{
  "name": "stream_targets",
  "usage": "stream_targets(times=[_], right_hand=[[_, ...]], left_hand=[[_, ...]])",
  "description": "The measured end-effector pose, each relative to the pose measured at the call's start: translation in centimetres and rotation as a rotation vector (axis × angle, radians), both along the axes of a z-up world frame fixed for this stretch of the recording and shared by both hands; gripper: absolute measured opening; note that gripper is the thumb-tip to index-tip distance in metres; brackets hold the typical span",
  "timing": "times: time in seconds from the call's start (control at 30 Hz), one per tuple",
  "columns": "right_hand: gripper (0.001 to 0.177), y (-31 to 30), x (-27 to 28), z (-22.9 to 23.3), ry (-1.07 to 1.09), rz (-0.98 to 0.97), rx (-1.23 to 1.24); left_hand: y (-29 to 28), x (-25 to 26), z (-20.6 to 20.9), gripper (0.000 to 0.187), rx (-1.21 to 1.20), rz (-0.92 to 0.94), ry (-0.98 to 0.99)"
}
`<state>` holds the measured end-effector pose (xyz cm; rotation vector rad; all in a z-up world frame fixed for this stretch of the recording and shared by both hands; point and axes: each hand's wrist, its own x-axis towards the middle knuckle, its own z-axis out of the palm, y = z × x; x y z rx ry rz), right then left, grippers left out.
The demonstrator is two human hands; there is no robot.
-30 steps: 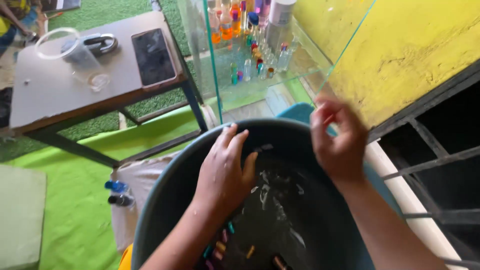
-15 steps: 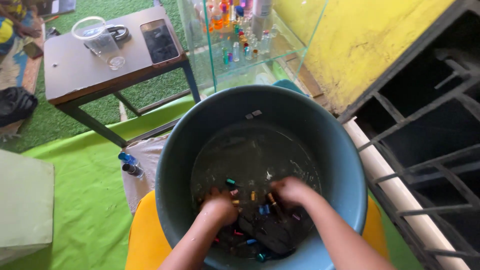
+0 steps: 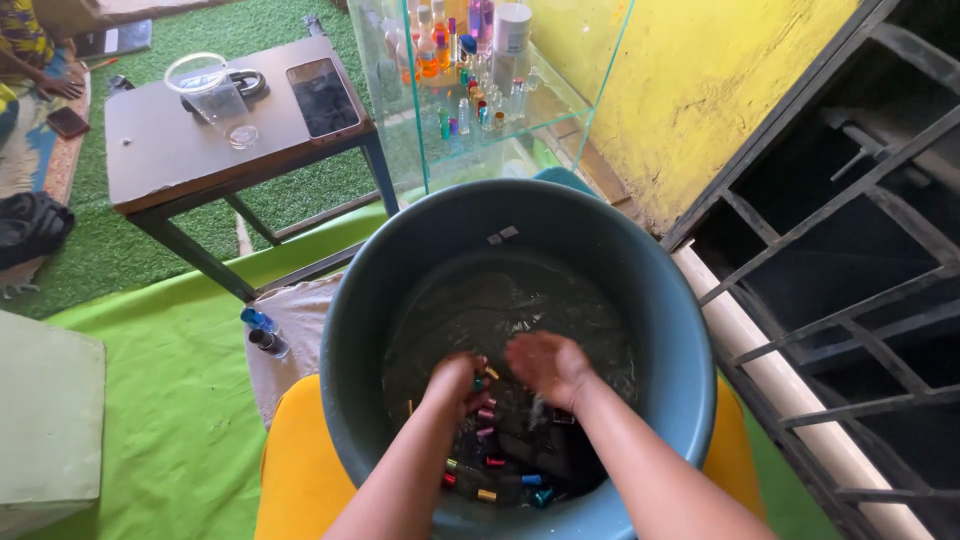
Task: Washing and rinsing small perfume bottle components in a basin of water
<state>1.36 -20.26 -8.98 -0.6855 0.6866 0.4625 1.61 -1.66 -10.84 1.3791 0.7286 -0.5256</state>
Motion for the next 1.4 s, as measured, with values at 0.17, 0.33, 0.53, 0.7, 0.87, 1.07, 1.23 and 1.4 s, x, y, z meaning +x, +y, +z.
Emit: stream_targets(times=[0.17,0.33,0.53,0.7,0.87,1.07,1.23,1.4], right_hand=[[0.038,3.1,-0.5,8.1,-0.280,0.198,-0.524],[0.039,-5.2,3.5,0.4,-0.247,-0.480,-1.319],[0.037,-1.4,2.5,0.4,-0.018,-0.178,-0.797],[0.044,3.5,-0.6,9.5,-0.380,0.377,-0.503],[0.070,2.1,-5.0,14.1,-0.662,1.202,-1.350],[0.090,2.2,-6.2,12.7,-0.799,1.409,-1.529],[0.092,0.8,-3.8,12.6,-0.970,0.888,-1.402],[0.098,1.0,-3.9,12.4,-0.962,0.354,-1.461]], left_hand=[[0.3,0.9,-0.9,0.020,-0.468,0.238,0.173],[-0.1,-0.4,4.7,0.027,-0.403,0.032,-0.048],[-0.3,1.8,-0.4,0.024,-0.450,0.264,0.119],[0.4,1.2,1.0,0.050,0.182,-0.057,-0.146],[1.6,0.3,3.4,0.043,0.542,-0.250,-0.402],[0.8,-2.2,9.2,0.032,0.570,-0.379,-0.455],[1.0,1.4,4.7,0.040,0.468,-0.284,-0.382],[-0.4,0.2,9.4,0.066,-0.310,0.099,0.001]])
